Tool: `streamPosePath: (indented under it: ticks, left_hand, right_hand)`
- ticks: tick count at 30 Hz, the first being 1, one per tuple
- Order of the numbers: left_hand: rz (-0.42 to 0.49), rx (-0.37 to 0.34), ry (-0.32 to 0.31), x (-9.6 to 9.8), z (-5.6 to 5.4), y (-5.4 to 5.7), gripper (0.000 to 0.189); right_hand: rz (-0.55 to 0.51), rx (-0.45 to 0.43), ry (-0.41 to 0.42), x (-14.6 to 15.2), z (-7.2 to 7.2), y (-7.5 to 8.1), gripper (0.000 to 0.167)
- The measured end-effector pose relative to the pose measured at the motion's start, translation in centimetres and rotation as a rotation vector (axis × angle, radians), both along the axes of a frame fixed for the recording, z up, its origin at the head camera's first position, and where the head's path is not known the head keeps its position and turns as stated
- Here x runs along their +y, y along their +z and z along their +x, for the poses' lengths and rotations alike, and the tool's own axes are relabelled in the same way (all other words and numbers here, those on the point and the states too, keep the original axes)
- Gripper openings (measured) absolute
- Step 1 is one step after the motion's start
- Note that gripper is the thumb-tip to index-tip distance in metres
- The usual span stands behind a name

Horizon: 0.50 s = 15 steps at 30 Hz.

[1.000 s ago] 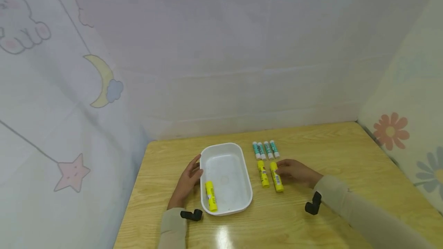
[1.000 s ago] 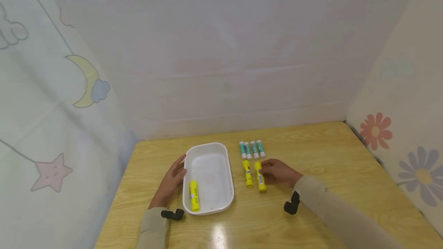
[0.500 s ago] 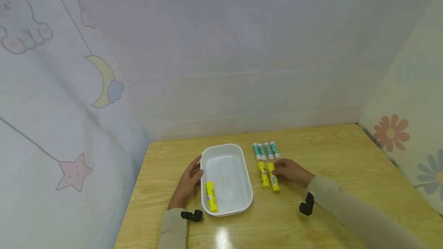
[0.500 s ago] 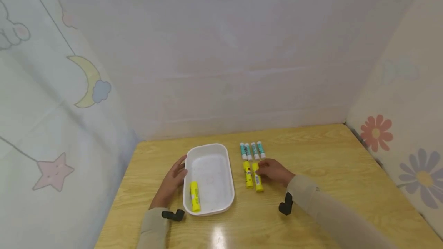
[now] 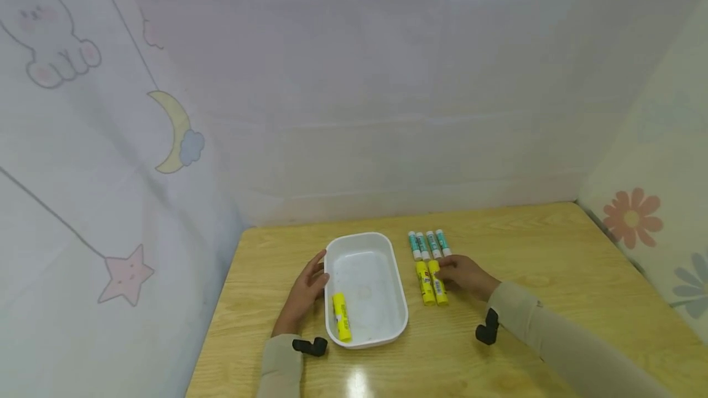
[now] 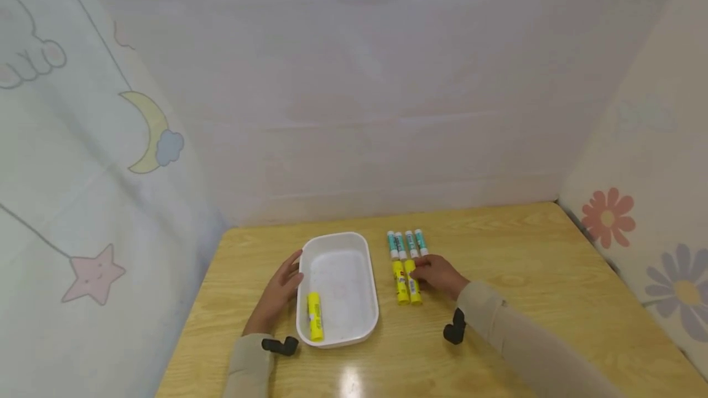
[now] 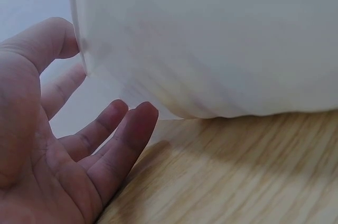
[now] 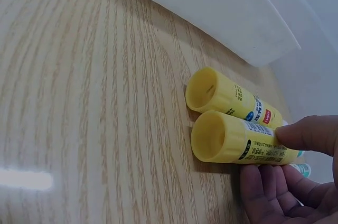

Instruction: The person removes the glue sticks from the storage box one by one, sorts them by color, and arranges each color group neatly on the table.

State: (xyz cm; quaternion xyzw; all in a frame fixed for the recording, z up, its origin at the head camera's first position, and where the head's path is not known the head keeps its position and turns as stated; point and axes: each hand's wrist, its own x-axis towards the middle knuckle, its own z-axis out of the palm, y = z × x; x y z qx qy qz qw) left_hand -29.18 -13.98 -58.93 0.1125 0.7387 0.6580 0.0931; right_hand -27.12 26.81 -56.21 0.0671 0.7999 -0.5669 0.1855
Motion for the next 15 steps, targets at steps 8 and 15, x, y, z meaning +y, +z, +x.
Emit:
streamPosePath:
  ticks: [8,15]
  left_hand:
    - [-0.006,0.008,0.032,0.0,-0.6,-1.6,0.056]
    - [-0.024,0.008,0.041,0.0,-0.5,-1.4,0.055]
  right_hand:
    - [0.007,-0.01,-0.007,-0.1,-0.1,0.2,0.05]
    - [0.006,-0.013,-0.027,-0.3,-0.1,0.2,0.047]
